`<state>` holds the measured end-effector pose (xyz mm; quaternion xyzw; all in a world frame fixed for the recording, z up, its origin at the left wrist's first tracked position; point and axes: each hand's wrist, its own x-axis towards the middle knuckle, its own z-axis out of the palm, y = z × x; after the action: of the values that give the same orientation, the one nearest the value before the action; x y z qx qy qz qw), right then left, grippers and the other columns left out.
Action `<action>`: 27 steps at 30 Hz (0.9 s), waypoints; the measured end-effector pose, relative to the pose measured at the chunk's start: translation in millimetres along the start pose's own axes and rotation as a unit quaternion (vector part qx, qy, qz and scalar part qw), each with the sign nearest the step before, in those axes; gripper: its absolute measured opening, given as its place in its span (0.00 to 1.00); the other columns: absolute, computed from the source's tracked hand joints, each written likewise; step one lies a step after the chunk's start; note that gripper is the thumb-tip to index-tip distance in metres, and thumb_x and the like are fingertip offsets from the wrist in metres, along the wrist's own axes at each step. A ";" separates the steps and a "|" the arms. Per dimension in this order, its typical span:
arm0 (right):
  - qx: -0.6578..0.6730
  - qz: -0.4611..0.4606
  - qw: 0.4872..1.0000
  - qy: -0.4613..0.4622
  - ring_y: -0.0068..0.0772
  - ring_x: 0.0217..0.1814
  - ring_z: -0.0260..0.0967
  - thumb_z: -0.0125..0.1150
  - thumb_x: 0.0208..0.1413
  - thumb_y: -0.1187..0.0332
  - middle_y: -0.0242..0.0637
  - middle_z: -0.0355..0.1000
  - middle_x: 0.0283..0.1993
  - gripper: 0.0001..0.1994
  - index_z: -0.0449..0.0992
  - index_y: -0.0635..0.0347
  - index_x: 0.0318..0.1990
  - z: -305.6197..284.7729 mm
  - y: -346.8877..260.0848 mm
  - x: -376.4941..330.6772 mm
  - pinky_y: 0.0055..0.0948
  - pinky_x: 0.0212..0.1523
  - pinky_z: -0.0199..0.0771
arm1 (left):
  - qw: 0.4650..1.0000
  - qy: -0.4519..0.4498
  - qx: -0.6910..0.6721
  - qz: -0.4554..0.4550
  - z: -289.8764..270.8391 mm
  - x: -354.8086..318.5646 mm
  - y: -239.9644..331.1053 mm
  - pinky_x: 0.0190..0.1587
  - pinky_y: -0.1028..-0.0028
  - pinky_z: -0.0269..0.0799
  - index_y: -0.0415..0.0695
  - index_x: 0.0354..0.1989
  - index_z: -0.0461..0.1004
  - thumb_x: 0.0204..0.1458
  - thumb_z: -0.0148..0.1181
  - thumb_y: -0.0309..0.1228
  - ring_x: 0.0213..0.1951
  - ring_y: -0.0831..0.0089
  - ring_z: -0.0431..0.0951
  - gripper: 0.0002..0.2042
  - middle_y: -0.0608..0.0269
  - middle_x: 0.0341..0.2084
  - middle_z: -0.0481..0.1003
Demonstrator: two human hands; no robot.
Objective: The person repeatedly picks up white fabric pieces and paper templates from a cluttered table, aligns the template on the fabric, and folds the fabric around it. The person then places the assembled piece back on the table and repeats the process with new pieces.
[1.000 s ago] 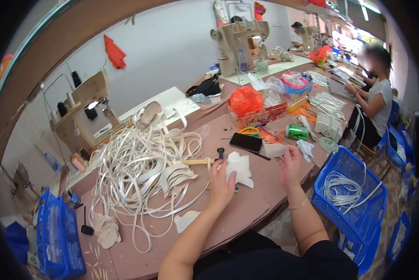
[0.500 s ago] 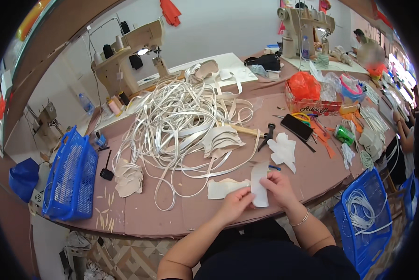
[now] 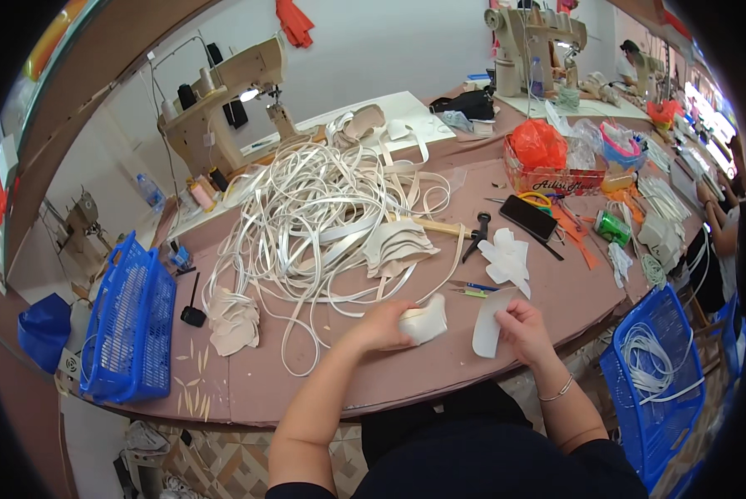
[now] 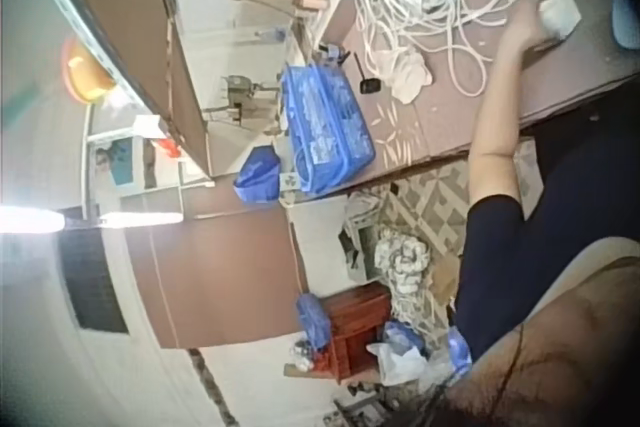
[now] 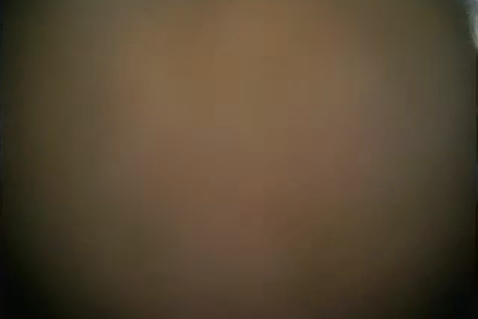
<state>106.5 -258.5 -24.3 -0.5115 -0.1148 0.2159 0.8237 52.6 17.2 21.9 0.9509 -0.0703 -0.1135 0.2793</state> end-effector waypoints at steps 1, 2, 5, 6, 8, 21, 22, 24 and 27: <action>0.024 0.017 1.000 -0.001 0.19 0.30 0.68 0.55 0.53 0.73 0.29 0.70 0.30 0.04 0.70 0.60 0.36 3.2 0.8 -0.8 0.20 0.31 0.70 | 0.995 0.022 -0.097 -0.025 1.9 -1.5 -5.5 0.48 0.71 0.65 0.37 0.50 0.65 0.32 0.68 0.33 0.45 0.67 0.71 0.32 0.56 0.42 0.72; 0.042 0.030 0.999 -0.006 0.20 0.31 0.69 0.55 0.53 0.73 0.29 0.70 0.30 0.05 0.70 0.60 0.37 5.9 -2.0 1.1 0.20 0.31 0.71 | 0.979 0.051 -0.194 -0.045 1.1 -2.2 -5.9 0.47 0.72 0.66 0.37 0.49 0.66 0.32 0.68 0.33 0.43 0.69 0.72 0.31 0.58 0.40 0.72; 0.061 0.061 0.996 -0.025 0.25 0.34 0.71 0.54 0.53 0.74 0.33 0.70 0.34 0.05 0.69 0.62 0.38 15.9 0.5 0.7 0.26 0.35 0.75 | 0.883 0.122 -0.450 -0.053 17.4 -4.5 0.5 0.44 0.74 0.68 0.38 0.49 0.65 0.35 0.67 0.27 0.41 0.74 0.73 0.28 0.61 0.38 0.73; 0.063 0.066 0.995 -0.038 0.25 0.34 0.71 0.54 0.52 0.75 0.33 0.70 0.34 0.06 0.69 0.62 0.38 18.3 0.4 4.8 0.26 0.35 0.75 | 0.840 0.136 -0.522 -0.058 22.8 -0.2 3.7 0.45 0.74 0.68 0.39 0.49 0.64 0.36 0.67 0.26 0.41 0.74 0.73 0.28 0.60 0.38 0.73; 0.065 0.063 0.995 -0.037 0.24 0.34 0.71 0.55 0.52 0.75 0.33 0.71 0.34 0.06 0.70 0.62 0.38 30.2 0.1 10.4 0.25 0.35 0.74 | 0.779 0.155 -0.605 -0.048 32.2 0.7 13.8 0.47 0.73 0.69 0.40 0.51 0.61 0.39 0.63 0.20 0.43 0.73 0.72 0.27 0.60 0.41 0.71; -0.075 -0.041 0.993 -0.082 0.18 0.33 0.69 0.56 0.51 0.75 0.34 0.71 0.33 0.06 0.70 0.67 0.37 75.4 -21.5 19.1 0.17 0.35 0.70 | 0.686 0.182 -0.702 0.056 35.7 -13.9 47.7 0.37 0.82 0.53 0.41 0.59 0.55 0.57 0.37 0.37 0.36 0.85 0.63 0.23 0.73 0.42 0.68; -0.085 -0.043 0.992 -0.083 0.18 0.33 0.69 0.56 0.52 0.75 0.34 0.71 0.33 0.06 0.70 0.67 0.37 77.1 -22.5 19.6 0.17 0.35 0.70 | 0.688 0.181 -0.701 0.051 36.5 -14.8 47.2 0.37 0.81 0.53 0.41 0.59 0.55 0.57 0.36 0.37 0.37 0.85 0.63 0.22 0.72 0.42 0.68; -0.106 -0.047 0.990 -0.085 0.18 0.33 0.69 0.56 0.52 0.75 0.35 0.71 0.33 0.07 0.69 0.68 0.37 79.7 -24.9 20.0 0.16 0.36 0.70 | 0.697 0.183 -0.692 0.044 37.4 -16.4 48.3 0.39 0.80 0.54 0.41 0.60 0.55 0.58 0.34 0.36 0.39 0.84 0.64 0.22 0.71 0.44 0.68; -0.096 -0.052 0.990 -0.091 0.18 0.33 0.69 0.56 0.52 0.75 0.35 0.71 0.33 0.07 0.69 0.68 0.37 82.4 -25.7 20.5 0.16 0.35 0.70 | 0.715 0.193 -0.671 0.039 34.4 -22.1 55.2 0.45 0.77 0.56 0.40 0.60 0.54 0.58 0.33 0.35 0.45 0.80 0.64 0.22 0.66 0.48 0.66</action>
<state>97.0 -193.3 35.0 -0.5593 -0.2363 0.2064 0.7673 18.7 -42.2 27.8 0.5112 0.0430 0.0658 0.8559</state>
